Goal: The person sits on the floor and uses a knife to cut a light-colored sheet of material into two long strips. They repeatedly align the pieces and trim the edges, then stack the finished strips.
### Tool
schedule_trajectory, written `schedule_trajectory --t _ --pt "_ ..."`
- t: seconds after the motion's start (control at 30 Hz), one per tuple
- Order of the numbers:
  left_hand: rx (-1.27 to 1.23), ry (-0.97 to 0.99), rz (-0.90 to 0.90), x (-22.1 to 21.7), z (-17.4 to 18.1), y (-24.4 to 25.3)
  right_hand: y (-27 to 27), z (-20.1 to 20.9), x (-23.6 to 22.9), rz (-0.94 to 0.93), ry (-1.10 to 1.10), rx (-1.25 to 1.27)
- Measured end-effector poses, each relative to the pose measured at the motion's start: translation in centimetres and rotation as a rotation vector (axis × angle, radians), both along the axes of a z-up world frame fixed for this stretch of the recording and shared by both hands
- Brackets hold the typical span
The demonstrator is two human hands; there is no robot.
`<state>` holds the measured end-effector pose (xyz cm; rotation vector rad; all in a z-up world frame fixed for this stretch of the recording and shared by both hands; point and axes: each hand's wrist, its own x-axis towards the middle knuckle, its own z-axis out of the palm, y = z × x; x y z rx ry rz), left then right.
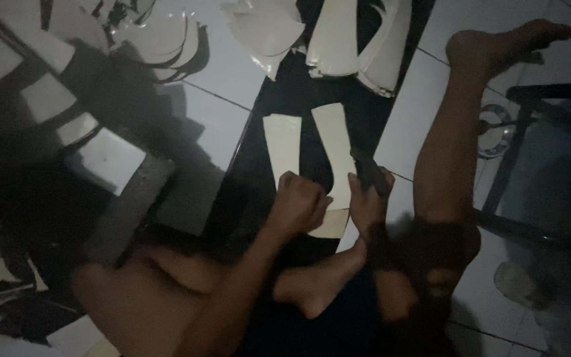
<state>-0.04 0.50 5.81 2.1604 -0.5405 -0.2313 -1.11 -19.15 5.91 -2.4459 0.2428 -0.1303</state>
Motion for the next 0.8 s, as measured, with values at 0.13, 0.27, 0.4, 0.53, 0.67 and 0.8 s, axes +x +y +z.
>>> schedule_trajectory --t 0.13,0.27,0.4,0.53,0.67,0.8 --pt "0.084 -0.092 0.001 -0.2 -0.6 0.6 0.5 2.3 1.1 -0.191 0.44 0.396" --pt "0.098 -0.147 0.055 -1.3 -0.2 1.1 1.0 4.1 2.3 -0.21 0.666 0.371" --pt "0.201 -0.033 -0.021 -0.9 0.2 1.4 0.5 4.0 4.2 0.16 0.524 0.179" --pt "0.272 -0.024 -0.11 0.7 -0.5 2.4 0.0 2.3 6.0 0.397 0.147 0.034" --pt "0.29 -0.164 -0.087 2.6 -2.2 2.4 -1.1 1.4 5.4 0.32 -0.053 -0.165" --pt "0.213 -0.167 0.081 3.3 -3.3 1.9 -2.3 2.2 2.6 0.167 0.243 0.06"
